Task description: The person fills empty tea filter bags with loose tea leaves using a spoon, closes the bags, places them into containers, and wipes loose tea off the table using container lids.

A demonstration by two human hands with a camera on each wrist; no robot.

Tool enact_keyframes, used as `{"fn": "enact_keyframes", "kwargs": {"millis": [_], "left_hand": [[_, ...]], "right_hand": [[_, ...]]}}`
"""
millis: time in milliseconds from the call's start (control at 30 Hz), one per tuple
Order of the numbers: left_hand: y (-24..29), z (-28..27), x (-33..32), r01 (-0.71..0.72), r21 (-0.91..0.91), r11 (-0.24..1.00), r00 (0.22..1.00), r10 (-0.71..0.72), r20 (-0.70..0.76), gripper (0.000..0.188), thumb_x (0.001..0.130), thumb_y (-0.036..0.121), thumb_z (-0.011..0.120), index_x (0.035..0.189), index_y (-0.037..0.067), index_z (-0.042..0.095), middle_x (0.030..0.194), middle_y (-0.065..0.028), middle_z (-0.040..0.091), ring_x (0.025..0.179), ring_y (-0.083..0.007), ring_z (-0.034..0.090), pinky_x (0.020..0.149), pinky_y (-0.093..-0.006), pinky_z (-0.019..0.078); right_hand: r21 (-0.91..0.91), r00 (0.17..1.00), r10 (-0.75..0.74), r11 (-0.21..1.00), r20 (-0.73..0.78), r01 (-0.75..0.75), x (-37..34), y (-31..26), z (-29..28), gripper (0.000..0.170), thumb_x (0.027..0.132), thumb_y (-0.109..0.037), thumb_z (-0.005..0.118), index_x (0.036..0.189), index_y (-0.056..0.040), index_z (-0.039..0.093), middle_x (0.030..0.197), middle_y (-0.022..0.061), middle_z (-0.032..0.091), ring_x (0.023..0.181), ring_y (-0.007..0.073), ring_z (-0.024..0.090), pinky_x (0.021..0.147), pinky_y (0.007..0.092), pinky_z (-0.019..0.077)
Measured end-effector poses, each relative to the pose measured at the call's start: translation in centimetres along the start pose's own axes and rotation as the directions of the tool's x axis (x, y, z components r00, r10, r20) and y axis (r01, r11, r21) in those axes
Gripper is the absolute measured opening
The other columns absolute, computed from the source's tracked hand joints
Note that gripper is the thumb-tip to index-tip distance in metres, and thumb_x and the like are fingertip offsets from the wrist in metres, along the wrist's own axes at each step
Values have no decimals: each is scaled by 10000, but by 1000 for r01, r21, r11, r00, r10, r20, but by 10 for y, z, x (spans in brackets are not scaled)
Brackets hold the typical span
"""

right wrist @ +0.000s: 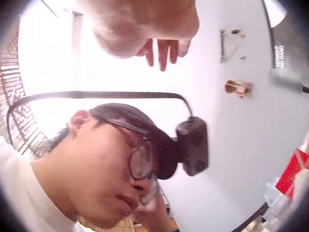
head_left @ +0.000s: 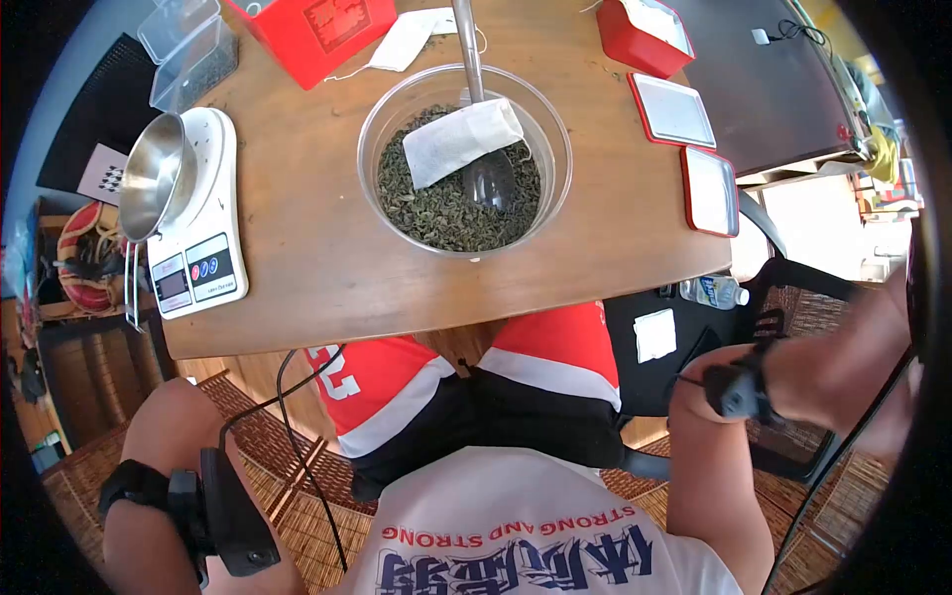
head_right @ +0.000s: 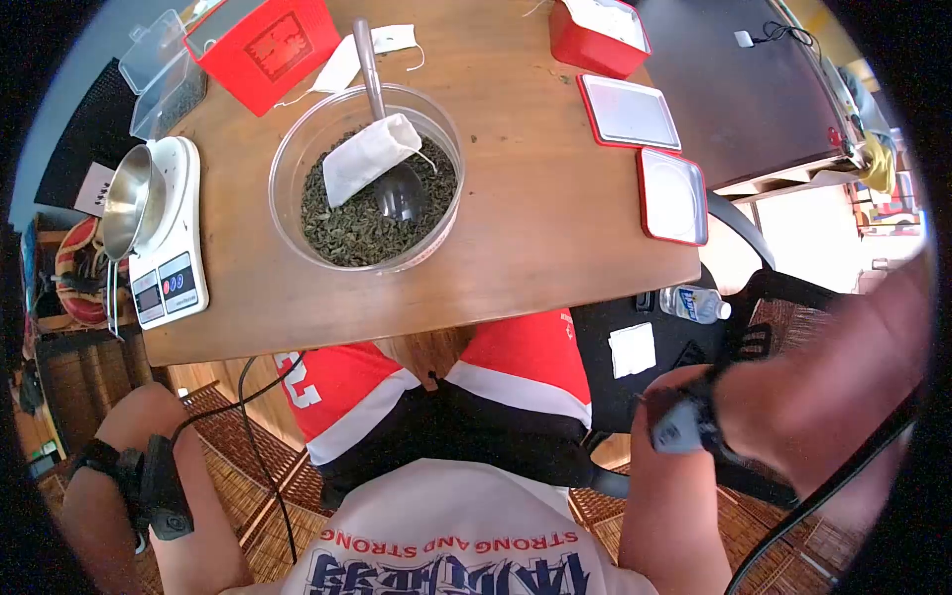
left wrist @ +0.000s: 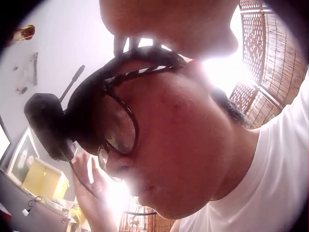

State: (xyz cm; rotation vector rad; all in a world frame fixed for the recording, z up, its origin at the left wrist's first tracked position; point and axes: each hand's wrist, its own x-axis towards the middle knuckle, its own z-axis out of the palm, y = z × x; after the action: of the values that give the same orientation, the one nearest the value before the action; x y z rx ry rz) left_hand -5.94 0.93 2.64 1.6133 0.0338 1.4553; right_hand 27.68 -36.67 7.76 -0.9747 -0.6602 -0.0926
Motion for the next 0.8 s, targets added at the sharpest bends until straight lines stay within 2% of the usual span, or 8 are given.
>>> {"fn": "enact_keyframes", "kwargs": {"millis": [67, 100, 200, 367, 433, 467, 567, 800], "left_hand": [[7, -2, 5, 7, 4, 1000, 1000, -7, -1, 398, 962, 242, 627, 1234, -49, 625, 1081, -71, 670, 898, -126, 562, 789, -214, 424], [9, -2, 7, 7, 9, 1000, 1000, -7, -3, 397, 961, 240, 628, 1233, -48, 627, 1079, -70, 671, 897, -125, 562, 790, -213, 423], [16, -2, 8, 19, 25, 1000, 1000, -18, -6, 391, 959, 235, 632, 1231, -46, 630, 1074, -65, 673, 893, -121, 561, 791, -210, 421], [24, 7, 14, 61, 32, 998, 998, -60, -15, 382, 955, 227, 639, 1226, -42, 636, 1065, -57, 677, 887, -115, 560, 792, -206, 417], [8, 27, 31, 178, 420, 890, 936, -285, 208, 263, 985, 151, 621, 1183, -22, 636, 1005, 1, 618, 864, -74, 513, 764, -213, 386], [7, 43, 26, 199, 447, 872, 895, -348, 281, 233, 979, 110, 618, 1174, -16, 642, 973, 18, 596, 851, -63, 501, 761, -206, 374], [1, 67, 16, 163, 538, 827, 793, -434, 427, 228, 911, 71, 697, 1133, 21, 681, 846, 54, 549, 790, -47, 483, 730, -205, 355], [-9, 80, 7, -229, 749, 621, 671, -457, 584, 452, 750, 294, 864, 1104, 51, 725, 752, -62, 549, 727, -254, 541, 719, -370, 432]], "right_hand": [[-22, 999, 36, 999, -32, -37, -60, 41, 136, 191, 1073, -155, 472, 1053, -1, 583, 957, 83, 610, 841, 254, 622, 785, 370, 514], [-29, 997, 54, 998, -47, -55, -60, 42, 135, 194, 1075, -156, 466, 1049, -1, 580, 953, 82, 607, 836, 253, 621, 780, 370, 512], [-305, 779, 66, 938, 623, 164, -97, 38, 128, 191, 1053, -107, 454, 891, -39, 528, 770, 69, 490, 641, 198, 545, 555, 305, 456], [-47, 633, -112, 972, 766, 230, -116, 4, 148, 169, 878, -39, 692, 729, -38, 613, 723, 50, 703, 555, 152, 647, 489, 234, 512], [167, 425, -368, 882, 827, 440, -112, 9, 150, 232, 991, -193, 674, 1206, -111, 701, 949, 95, 717, 794, 245, 702, 657, 353, 589], [-46, 680, -166, 958, 714, 283, -126, -9, 168, 236, 990, -255, 673, 1205, -159, 670, 846, 69, 704, 625, 196, 660, 490, 326, 504], [96, 725, -440, 880, 530, 464, -146, 19, 165, 185, 816, 2, 734, 691, -48, 607, 681, 15, 686, 518, 126, 620, 486, 217, 506], [78, 736, -509, 841, 445, 535, -153, 27, 169, 230, 831, 31, 733, 672, -67, 599, 678, -13, 675, 520, 114, 620, 478, 198, 484]]}}
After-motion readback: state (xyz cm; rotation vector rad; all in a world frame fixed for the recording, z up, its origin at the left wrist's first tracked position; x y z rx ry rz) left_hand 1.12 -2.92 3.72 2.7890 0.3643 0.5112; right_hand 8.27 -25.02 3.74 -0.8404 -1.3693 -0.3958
